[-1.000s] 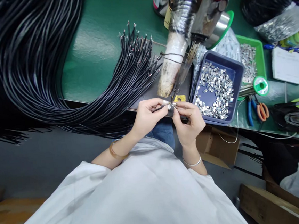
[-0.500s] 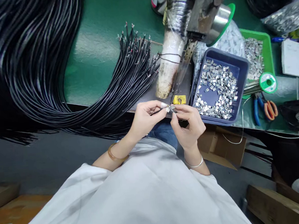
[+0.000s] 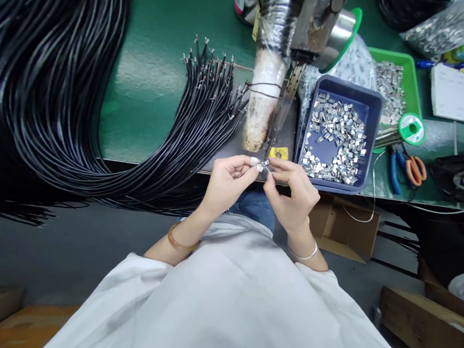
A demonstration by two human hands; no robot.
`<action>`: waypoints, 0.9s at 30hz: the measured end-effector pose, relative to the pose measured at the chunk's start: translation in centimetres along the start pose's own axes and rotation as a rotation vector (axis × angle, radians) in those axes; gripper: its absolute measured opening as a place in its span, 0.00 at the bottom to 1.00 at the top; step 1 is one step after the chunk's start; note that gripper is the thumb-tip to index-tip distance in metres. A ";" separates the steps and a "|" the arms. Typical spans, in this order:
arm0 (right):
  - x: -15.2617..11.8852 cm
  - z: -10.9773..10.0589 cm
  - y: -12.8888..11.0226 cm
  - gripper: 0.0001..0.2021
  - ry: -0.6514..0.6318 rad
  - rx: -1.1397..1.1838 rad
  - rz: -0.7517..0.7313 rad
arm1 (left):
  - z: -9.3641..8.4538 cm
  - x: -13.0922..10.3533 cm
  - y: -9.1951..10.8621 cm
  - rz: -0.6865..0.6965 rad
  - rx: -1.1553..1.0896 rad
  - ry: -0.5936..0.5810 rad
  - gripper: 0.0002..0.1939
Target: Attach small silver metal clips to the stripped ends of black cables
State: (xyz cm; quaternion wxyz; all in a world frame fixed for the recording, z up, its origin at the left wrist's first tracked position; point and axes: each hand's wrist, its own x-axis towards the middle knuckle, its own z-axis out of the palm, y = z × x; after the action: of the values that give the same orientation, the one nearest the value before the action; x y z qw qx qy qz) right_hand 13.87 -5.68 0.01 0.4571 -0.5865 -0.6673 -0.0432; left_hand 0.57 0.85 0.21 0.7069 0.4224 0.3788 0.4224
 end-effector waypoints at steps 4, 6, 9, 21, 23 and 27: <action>0.3 -0.3 -0.3 0.09 -0.011 0.007 0.012 | 0.1 -0.1 0.3 0.073 0.046 -0.023 0.09; 0.4 -0.4 -0.4 0.09 -0.015 0.020 0.021 | 0.1 -0.2 0.4 0.116 0.076 -0.029 0.06; 0.5 -0.5 -0.5 0.09 -0.026 0.022 0.030 | 0.1 -0.2 0.6 0.164 0.120 -0.021 0.04; 1.1 -0.4 -0.7 0.09 -0.061 0.001 -0.012 | -0.8 -0.3 -0.1 0.214 0.336 -0.016 0.04; 1.1 -0.4 -0.6 0.09 -0.079 0.012 -0.014 | -0.9 -0.3 -0.1 0.205 0.390 -0.034 0.05; 0.6 -1.7 0.1 0.06 -0.091 0.043 0.043 | -1.5 -0.9 0.2 0.177 0.523 -0.180 0.07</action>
State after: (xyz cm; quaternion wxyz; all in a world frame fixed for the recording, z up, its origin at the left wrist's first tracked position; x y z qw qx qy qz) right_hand 14.97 -6.23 1.34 0.4397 -0.5921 -0.6753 0.0077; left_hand -1.14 0.51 -0.02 0.5653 0.6574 0.3723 0.3312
